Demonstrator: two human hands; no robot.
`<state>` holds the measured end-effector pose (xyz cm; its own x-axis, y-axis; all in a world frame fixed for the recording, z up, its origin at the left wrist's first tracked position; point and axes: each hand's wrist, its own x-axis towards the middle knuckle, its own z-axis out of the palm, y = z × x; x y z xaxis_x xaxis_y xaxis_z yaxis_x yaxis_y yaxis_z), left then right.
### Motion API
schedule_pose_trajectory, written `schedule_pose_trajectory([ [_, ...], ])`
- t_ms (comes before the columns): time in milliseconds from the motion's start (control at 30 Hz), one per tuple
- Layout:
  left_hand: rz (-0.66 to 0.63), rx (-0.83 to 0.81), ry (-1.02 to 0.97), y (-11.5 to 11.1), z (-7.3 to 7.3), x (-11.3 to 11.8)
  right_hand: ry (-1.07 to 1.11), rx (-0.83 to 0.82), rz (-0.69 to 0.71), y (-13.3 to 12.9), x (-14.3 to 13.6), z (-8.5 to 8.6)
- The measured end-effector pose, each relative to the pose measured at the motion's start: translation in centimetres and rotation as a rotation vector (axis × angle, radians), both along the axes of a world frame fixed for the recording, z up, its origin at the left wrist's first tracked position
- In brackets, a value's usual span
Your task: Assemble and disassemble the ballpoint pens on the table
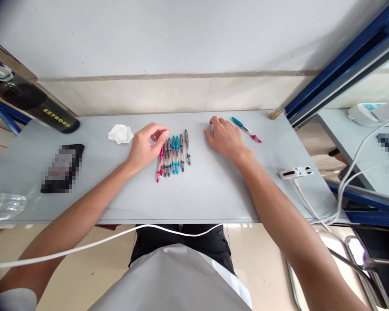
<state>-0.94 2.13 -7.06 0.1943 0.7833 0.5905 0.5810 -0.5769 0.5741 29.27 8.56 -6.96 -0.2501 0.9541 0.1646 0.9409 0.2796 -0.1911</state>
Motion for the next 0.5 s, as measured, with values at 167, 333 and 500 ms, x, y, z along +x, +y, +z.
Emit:
schedule_pose_trajectory([
  [167, 0.137, -0.076, -0.190, 1.8, -0.5, -1.6, 0.015, -0.006, 0.000, 0.0, -0.1, 0.1],
  [333, 0.176, -0.241, -0.369, 3.2, -2.0, -2.5, 0.063, -0.072, -0.045, 0.1, -0.2, 0.6],
  [500, 0.186, -0.416, -0.509, 3.3, -2.4, -2.3, 0.131, -0.111, -0.110, 0.2, -0.1, 1.1],
])
